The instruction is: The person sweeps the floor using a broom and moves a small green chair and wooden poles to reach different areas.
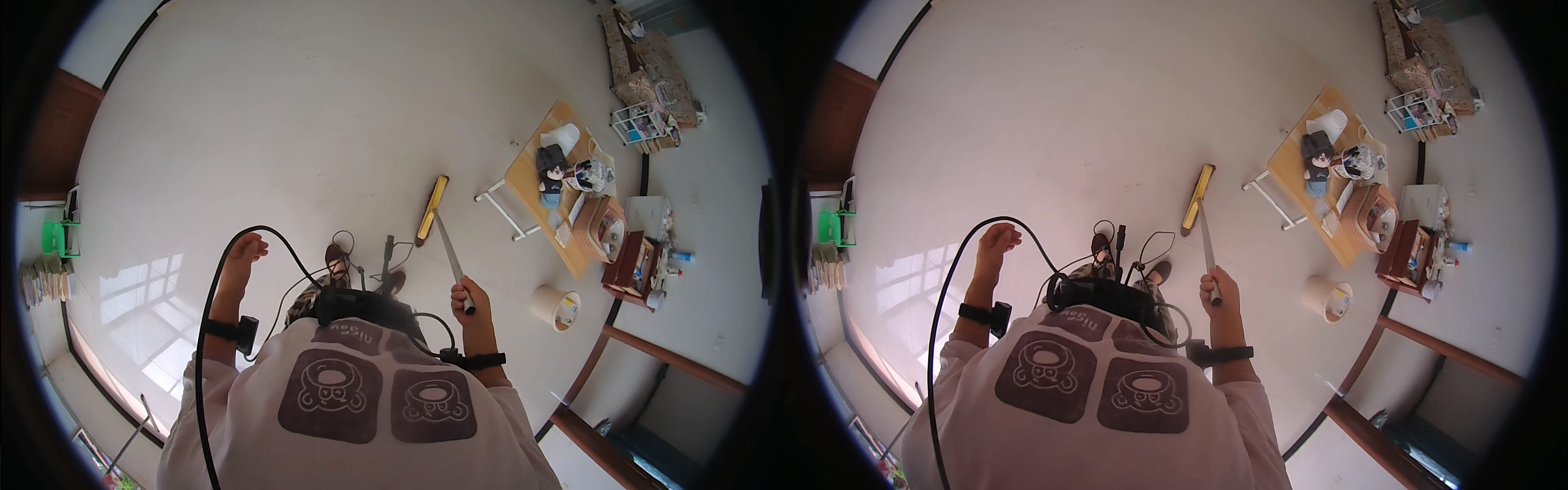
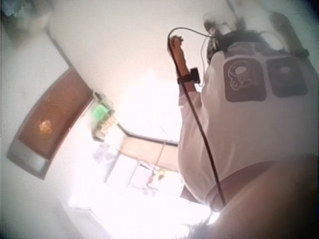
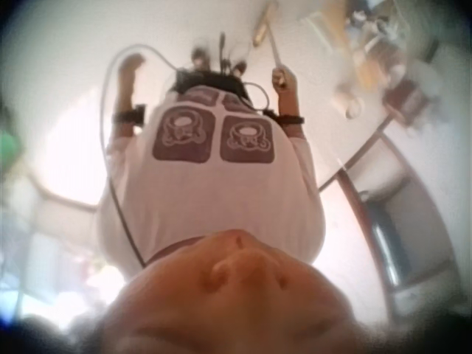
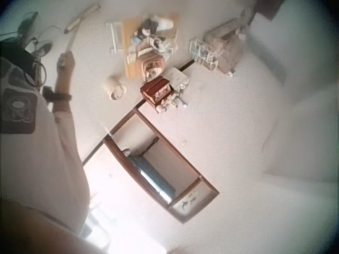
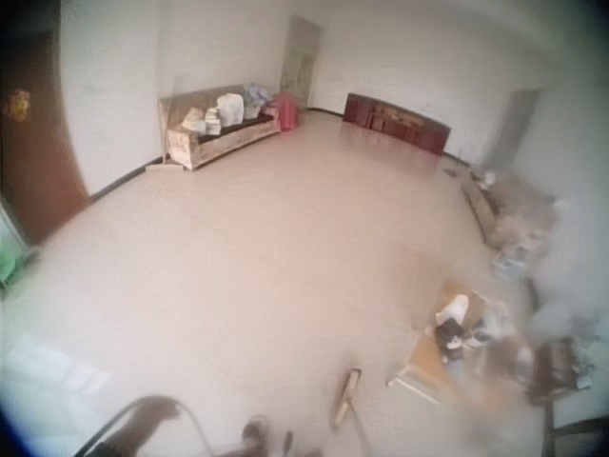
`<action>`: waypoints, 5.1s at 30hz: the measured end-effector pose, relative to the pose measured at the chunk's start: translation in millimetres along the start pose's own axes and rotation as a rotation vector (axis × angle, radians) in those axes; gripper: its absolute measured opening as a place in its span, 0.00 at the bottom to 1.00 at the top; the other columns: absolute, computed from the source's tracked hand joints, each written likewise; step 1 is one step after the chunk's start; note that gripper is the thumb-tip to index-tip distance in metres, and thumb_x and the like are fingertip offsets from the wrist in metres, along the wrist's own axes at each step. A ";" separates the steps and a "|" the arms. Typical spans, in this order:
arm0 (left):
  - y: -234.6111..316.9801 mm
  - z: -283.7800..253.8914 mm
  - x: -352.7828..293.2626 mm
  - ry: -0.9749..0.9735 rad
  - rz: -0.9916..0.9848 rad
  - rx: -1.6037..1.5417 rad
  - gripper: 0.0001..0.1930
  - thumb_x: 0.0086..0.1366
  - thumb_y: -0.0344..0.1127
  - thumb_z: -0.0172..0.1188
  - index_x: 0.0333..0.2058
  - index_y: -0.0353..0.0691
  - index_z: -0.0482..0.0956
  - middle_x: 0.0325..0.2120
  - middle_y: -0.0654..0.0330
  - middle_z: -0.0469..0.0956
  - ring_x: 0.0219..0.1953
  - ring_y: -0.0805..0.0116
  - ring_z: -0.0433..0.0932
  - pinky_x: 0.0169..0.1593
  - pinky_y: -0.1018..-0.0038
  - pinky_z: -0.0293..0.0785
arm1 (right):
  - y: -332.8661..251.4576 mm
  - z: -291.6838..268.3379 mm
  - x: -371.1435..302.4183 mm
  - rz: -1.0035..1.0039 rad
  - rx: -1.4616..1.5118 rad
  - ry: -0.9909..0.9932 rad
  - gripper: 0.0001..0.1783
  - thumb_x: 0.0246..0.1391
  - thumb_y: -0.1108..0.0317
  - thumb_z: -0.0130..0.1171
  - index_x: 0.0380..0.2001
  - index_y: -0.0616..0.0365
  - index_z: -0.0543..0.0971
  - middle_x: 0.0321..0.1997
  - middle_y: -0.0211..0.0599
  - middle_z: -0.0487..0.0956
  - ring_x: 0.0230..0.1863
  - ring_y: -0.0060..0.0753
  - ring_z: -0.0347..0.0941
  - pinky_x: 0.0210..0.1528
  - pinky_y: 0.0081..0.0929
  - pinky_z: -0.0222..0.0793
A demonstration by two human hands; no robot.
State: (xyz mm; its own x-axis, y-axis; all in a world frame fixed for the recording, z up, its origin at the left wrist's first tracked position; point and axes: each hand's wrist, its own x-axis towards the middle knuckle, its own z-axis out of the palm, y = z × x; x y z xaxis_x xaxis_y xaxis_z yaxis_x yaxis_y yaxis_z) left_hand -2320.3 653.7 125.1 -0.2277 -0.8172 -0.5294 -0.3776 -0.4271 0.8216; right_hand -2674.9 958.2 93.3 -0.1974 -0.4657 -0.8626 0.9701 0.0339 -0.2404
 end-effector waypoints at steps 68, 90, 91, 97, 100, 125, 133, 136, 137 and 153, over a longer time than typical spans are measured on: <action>-46.9 233.4 -227.4 0.740 -0.251 -0.336 0.08 0.64 0.35 0.50 0.39 0.41 0.74 0.32 0.62 0.78 0.34 0.74 0.76 0.39 0.78 0.68 | -289.7 81.4 189.2 -0.806 -2.783 -0.608 0.10 0.45 0.60 0.54 0.29 0.52 0.77 0.28 0.44 0.78 0.34 0.51 0.74 0.37 0.44 0.69; -31.1 281.3 -209.1 0.897 -0.170 -0.424 0.08 0.63 0.34 0.49 0.37 0.38 0.74 0.30 0.61 0.78 0.33 0.72 0.77 0.38 0.78 0.69 | -452.3 116.9 159.4 -0.902 -2.682 -0.168 0.10 0.50 0.61 0.53 0.35 0.52 0.75 0.32 0.48 0.77 0.37 0.54 0.72 0.37 0.45 0.68; -31.0 282.1 -212.1 0.907 -0.174 -0.427 0.08 0.63 0.33 0.49 0.37 0.38 0.74 0.30 0.61 0.78 0.33 0.72 0.77 0.38 0.78 0.69 | -441.7 118.8 162.3 -0.918 -2.698 -0.257 0.10 0.50 0.62 0.53 0.35 0.52 0.75 0.33 0.48 0.77 0.38 0.54 0.72 0.38 0.45 0.67; -36.3 286.5 -227.6 0.988 -0.219 -0.474 0.08 0.63 0.33 0.50 0.37 0.38 0.74 0.30 0.60 0.78 0.33 0.72 0.77 0.38 0.78 0.69 | -369.7 137.9 172.9 -0.788 -2.751 -0.436 0.11 0.48 0.61 0.53 0.34 0.54 0.74 0.33 0.47 0.77 0.38 0.54 0.72 0.38 0.45 0.67; -41.4 283.3 -224.5 1.000 -0.257 -0.496 0.08 0.63 0.33 0.49 0.37 0.38 0.74 0.30 0.60 0.78 0.33 0.72 0.77 0.37 0.78 0.69 | -324.7 147.9 178.9 -0.670 -2.794 -0.485 0.12 0.48 0.59 0.53 0.36 0.52 0.74 0.33 0.45 0.77 0.37 0.52 0.72 0.38 0.43 0.68; -38.1 244.3 -188.3 0.886 -0.205 -0.553 0.08 0.63 0.33 0.49 0.39 0.38 0.73 0.30 0.61 0.77 0.34 0.73 0.75 0.40 0.77 0.68 | -387.5 239.8 231.0 -1.126 -2.831 0.106 0.12 0.50 0.61 0.53 0.36 0.48 0.79 0.36 0.42 0.79 0.39 0.48 0.74 0.40 0.40 0.71; -44.3 246.3 -176.1 0.814 -0.066 -0.586 0.09 0.63 0.34 0.49 0.37 0.36 0.73 0.30 0.60 0.77 0.32 0.72 0.76 0.39 0.76 0.70 | -458.1 186.8 166.8 -1.137 -2.634 0.222 0.11 0.51 0.62 0.51 0.33 0.56 0.77 0.34 0.47 0.77 0.37 0.52 0.73 0.37 0.42 0.69; -43.4 248.1 -168.3 0.849 0.004 -0.593 0.08 0.63 0.33 0.50 0.37 0.35 0.73 0.29 0.60 0.78 0.32 0.74 0.76 0.38 0.78 0.70 | -472.4 178.9 164.9 -1.136 -2.628 0.169 0.11 0.51 0.63 0.51 0.33 0.57 0.77 0.33 0.48 0.77 0.36 0.52 0.73 0.36 0.41 0.68; -43.3 249.6 -166.5 0.875 0.002 -0.630 0.08 0.63 0.33 0.50 0.37 0.35 0.73 0.29 0.60 0.78 0.32 0.74 0.76 0.38 0.78 0.70 | -476.4 177.2 166.4 -1.082 -2.637 0.074 0.11 0.51 0.63 0.51 0.32 0.58 0.77 0.33 0.48 0.77 0.35 0.52 0.73 0.36 0.41 0.68; -29.9 264.0 -184.6 1.040 -0.131 -0.720 0.08 0.62 0.32 0.49 0.36 0.35 0.74 0.29 0.59 0.78 0.31 0.71 0.76 0.38 0.77 0.71 | -313.6 266.6 175.3 -0.846 -2.851 -0.553 0.14 0.47 0.63 0.57 0.40 0.49 0.78 0.31 0.43 0.79 0.34 0.44 0.75 0.36 0.33 0.69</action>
State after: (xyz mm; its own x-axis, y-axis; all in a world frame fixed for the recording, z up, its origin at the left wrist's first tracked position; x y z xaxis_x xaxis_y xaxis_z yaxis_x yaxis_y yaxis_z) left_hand -2503.9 919.5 142.4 0.7061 -0.5308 -0.4686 0.3018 -0.3731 0.8773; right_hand -2976.2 630.2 136.2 0.2250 -0.8351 -0.5019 -0.9743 -0.1994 -0.1051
